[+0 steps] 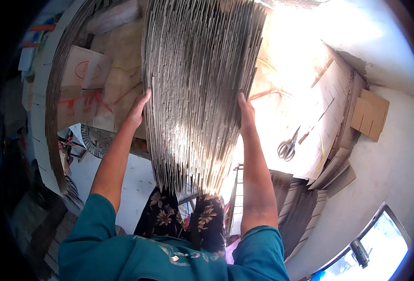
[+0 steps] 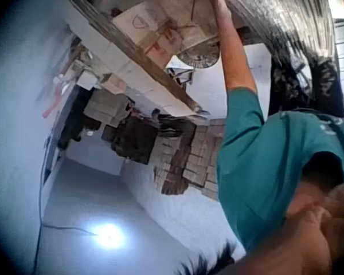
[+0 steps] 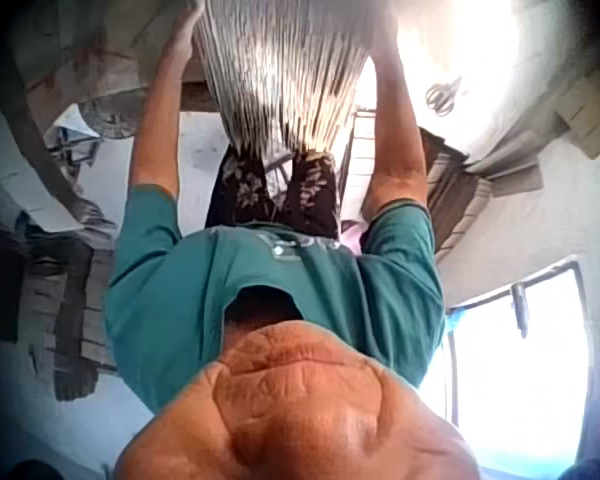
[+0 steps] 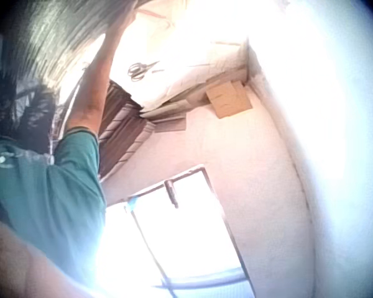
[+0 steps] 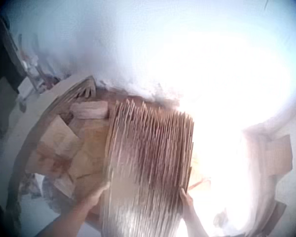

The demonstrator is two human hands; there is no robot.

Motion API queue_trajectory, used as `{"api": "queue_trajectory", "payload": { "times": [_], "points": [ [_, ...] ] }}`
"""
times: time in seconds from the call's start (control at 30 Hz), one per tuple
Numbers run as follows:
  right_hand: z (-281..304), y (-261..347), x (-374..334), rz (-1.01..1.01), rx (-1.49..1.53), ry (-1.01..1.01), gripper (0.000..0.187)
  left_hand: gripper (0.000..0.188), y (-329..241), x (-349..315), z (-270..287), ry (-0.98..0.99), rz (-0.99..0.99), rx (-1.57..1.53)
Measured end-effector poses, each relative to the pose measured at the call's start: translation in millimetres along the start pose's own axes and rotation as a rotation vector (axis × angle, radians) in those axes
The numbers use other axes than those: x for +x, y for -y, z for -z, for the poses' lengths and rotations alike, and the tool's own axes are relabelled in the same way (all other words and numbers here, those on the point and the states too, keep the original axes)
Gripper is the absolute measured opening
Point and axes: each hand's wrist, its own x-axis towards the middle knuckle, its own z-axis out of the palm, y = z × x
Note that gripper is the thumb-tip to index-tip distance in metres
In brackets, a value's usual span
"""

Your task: The person ties a red ribbon around a stack of thin paper sheets, then lifts and repositions the stack. They align the sheets, wrap a yellow ribbon around the stack, and tie it. The person then ties another red ribbon around the stack and secures it.

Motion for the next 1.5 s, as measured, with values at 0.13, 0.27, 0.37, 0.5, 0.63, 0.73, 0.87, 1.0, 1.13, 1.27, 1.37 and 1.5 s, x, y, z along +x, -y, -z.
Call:
{"api": "queue_trajectory", "payload": {
  "times": [0.13, 0.27, 0.37, 0.5, 0.63, 0.73, 0.87, 1.0, 1.13, 1.27, 1.37, 1.5],
  "points": [
    [-5, -15, 23, 0.092, 0.005, -0.048, 0.055, 0.076, -11, 9, -7, 0.061, -0.125, 0.205],
    [-24, -3, 11, 0.128, -0.148, -0.055, 0.056, 0.085, -21, 10, -33, 0.032, -0.251, 0.352],
    [-23, 5, 5, 0.007, 0.094, 0.03, 0.057, 0.087, -15, 28, -32, 0.086, -0.337, 0.424],
    [-20, -14, 3, 0.199, -0.001, -0.005, 0.051, 0.083, -26, 45, -31, 0.172, -0.279, 0.388],
    [-27, -29, 11, 0.119, 0.043, -0.22, 0.053, 0.087, -31, 42, -25, 0.15, -0.325, 0.36],
    [-24, -23, 8, 0.059, 0.038, -0.223, 0.054, 0.086, -19, 44, -25, 0.141, -0.305, 0.358],
    [-15, -25, 16, 0.148, -0.057, -0.172, 0.05, 0.086, -24, 33, -38, 0.105, -0.321, 0.408],
    [-13, -18, 9, 0.207, -0.182, -0.167, 0.048, 0.085, -20, 32, -40, 0.1, -0.162, 0.312],
    [1, 2, 11, 0.321, -0.432, -0.115, 0.063, 0.079, -15, 34, -29, 0.018, -0.212, 0.315],
    [-6, 58, 32, 0.65, -1.206, -0.189, 0.087, 0.078, -25, 27, -27, 0.044, -0.053, 0.24],
    [-8, 63, 52, 0.651, -1.68, -0.175, 0.093, 0.08, -19, 35, -29, 0.074, -0.143, 0.272],
    [-42, 87, 42, 0.686, -1.749, -0.099, 0.095, 0.082, -9, 27, -22, 0.057, -0.105, 0.22]
  ]
}}
